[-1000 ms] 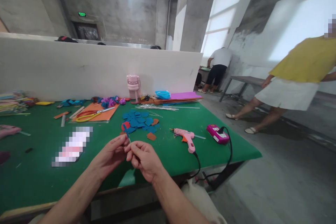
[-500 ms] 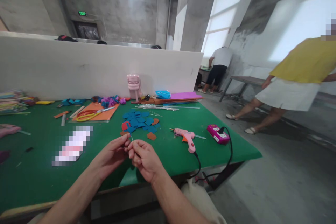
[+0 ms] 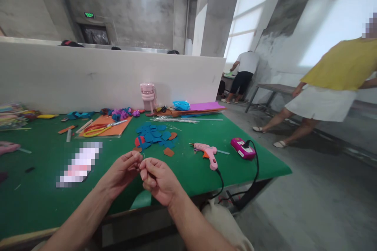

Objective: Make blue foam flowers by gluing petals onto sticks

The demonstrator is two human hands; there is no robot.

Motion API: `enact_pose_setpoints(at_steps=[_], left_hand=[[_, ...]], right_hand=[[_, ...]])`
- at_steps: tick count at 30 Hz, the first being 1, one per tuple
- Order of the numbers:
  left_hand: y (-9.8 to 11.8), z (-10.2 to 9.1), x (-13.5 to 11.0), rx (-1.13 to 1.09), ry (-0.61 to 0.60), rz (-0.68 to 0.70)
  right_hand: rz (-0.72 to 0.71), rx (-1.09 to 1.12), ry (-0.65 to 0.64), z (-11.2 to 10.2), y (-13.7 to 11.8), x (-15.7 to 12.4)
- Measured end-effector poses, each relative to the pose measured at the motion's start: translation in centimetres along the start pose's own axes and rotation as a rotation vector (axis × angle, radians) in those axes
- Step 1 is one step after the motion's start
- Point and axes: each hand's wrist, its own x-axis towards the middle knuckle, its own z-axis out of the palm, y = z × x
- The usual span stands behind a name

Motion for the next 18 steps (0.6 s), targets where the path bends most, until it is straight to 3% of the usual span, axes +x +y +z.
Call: enact_pose_setpoints(at_steps=[5, 11, 18], left_hand=[[0.93, 0.51, -0.45, 0.067, -0.052, 0.05], [0.71, 0.44, -0.17, 0.046, 0.05, 0.042], [0.73, 0.26, -0.27, 0.103, 0.017, 0.038]], right_hand=[[0.038, 0.052, -0.02, -0.47, -0.04, 0.01], [0.053, 0.071, -0.045, -0.58, 0.08, 0.14], [0.072, 0.079, -0.086, -0.24, 0.42, 0.04]])
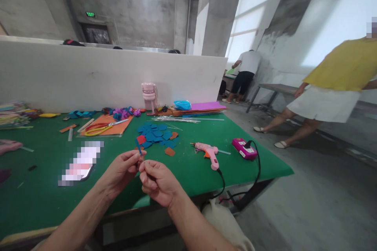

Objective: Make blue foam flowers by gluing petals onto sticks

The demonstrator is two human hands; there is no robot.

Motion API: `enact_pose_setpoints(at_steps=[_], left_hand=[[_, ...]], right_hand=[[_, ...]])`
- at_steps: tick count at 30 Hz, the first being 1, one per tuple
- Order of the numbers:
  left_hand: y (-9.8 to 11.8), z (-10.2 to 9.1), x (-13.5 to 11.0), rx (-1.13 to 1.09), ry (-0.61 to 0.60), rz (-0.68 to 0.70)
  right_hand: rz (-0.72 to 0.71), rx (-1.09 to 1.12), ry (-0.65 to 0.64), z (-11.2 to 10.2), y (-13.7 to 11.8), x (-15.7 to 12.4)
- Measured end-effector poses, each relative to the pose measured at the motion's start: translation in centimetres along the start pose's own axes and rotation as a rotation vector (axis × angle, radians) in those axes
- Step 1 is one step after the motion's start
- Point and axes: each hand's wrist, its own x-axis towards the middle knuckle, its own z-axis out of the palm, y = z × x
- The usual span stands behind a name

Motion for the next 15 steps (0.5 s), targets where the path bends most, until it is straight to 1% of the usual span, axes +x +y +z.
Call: enact_pose_setpoints(at_steps=[4, 10, 15], left_hand=[[0.3, 0.1, -0.2, 0.034, -0.001, 0.029], [0.2, 0.6, -0.4, -0.023, -0.018, 0.022], [0.3, 1.1, -0.5, -0.011, 0.03, 0.03]], right_hand=[[0.014, 0.017, -0.016, 0.0, 0.1, 0.0], [0.036, 0.033, -0.023, 0.2, 0.2, -0.1], [0.018, 0.007, -0.007, 0.2, 0.2, -0.1]])
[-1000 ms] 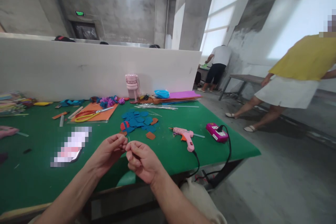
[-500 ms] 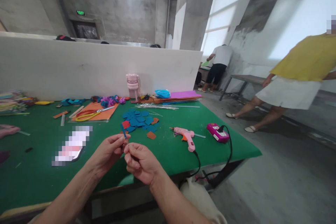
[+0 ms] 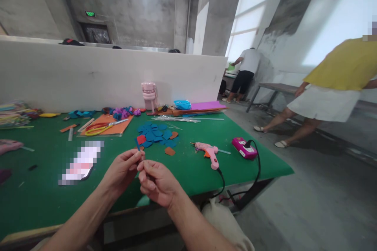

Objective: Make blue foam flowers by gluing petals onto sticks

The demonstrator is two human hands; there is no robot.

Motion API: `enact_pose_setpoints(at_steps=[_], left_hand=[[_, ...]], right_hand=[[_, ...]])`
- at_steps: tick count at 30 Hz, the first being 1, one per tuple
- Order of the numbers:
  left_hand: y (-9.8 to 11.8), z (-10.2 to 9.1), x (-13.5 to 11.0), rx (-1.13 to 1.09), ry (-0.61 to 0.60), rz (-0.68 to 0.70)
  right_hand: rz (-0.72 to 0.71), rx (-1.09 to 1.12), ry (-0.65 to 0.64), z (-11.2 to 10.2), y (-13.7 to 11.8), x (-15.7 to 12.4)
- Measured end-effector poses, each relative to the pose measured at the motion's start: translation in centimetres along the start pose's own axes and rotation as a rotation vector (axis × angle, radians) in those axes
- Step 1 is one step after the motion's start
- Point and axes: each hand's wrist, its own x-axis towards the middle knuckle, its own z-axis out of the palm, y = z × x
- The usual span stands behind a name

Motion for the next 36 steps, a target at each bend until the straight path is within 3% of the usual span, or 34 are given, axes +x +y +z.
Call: enact_pose_setpoints(at_steps=[7, 14, 22, 25, 29, 32, 36], left_hand=[[-0.1, -0.8, 0.4, 0.075, -0.031, -0.017], [-0.2, -1.0, 0.5, 0.204, -0.013, -0.011], [0.4, -0.3, 0.1, 0.052, -0.091, -0.04], [0.4, -0.5, 0.1, 0.104, -0.045, -0.048], [0.3, -1.0, 0.4, 0.209, 0.078, 0.089], [0.3, -1.3, 0.4, 0.235, 0.091, 0.138], [0.3, -1.3, 0.3, 0.279, 0.077, 0.104]], right_hand=[[-0.087, -0.112, 0.071, -0.3, -1.0, -0.1], [-0.175, -0.325, 0.249, -1.0, -1.5, 0.0], [-0.192, -0.415, 0.321, -0.9, -1.2, 0.2], [-0.195, -0.47, 0.339, -0.7, -0.8, 0.4], [-0.194, -0.544, 0.358, -0.5, -0.5, 0.5], [-0.206, -0.595, 0.378, -0.5, -0.4, 0.6], [-0.217, -0.651, 0.402, -0.6, -0.4, 0.5]])
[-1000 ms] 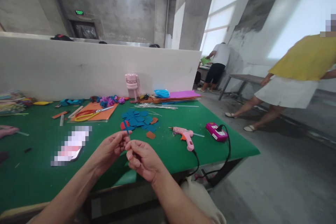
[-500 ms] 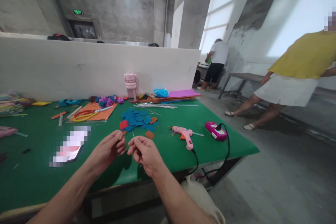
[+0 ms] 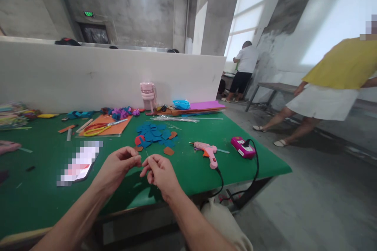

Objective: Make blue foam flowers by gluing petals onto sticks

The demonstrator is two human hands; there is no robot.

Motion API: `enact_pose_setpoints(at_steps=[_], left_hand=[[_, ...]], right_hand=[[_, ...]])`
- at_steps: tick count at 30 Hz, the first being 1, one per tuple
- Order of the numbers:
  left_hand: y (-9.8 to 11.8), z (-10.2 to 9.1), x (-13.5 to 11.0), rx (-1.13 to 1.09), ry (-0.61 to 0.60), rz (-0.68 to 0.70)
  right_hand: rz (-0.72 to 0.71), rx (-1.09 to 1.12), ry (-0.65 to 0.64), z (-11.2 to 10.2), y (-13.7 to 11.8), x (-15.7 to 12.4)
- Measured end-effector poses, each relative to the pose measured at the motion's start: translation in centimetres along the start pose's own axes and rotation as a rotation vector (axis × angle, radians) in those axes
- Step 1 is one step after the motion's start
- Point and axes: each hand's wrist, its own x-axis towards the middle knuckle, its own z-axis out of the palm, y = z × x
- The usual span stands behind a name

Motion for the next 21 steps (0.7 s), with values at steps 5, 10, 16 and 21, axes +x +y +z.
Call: enact_pose_setpoints(at_steps=[5, 10, 16, 21], left_hand=[[0.3, -0.2, 0.1, -0.038, 0.031, -0.079], [0.3, -0.2, 0.3, -0.09, 0.078, -0.115], [-0.7, 0.3, 0.3, -0.02, 0.089, -0.062], [-0.7, 0.6, 0.2, -0.006, 0.092, -0.031]], right_hand=[[-0.003, -0.068, 0.028, 0.2, -0.2, 0.0], [-0.072, -0.145, 0.067, 0.3, -0.1, 0.0], [-0.173, -0.318, 0.083, 0.2, 0.5, -0.2], [-0.201, -0.395, 0.076, 0.4, 0.5, -0.4]])
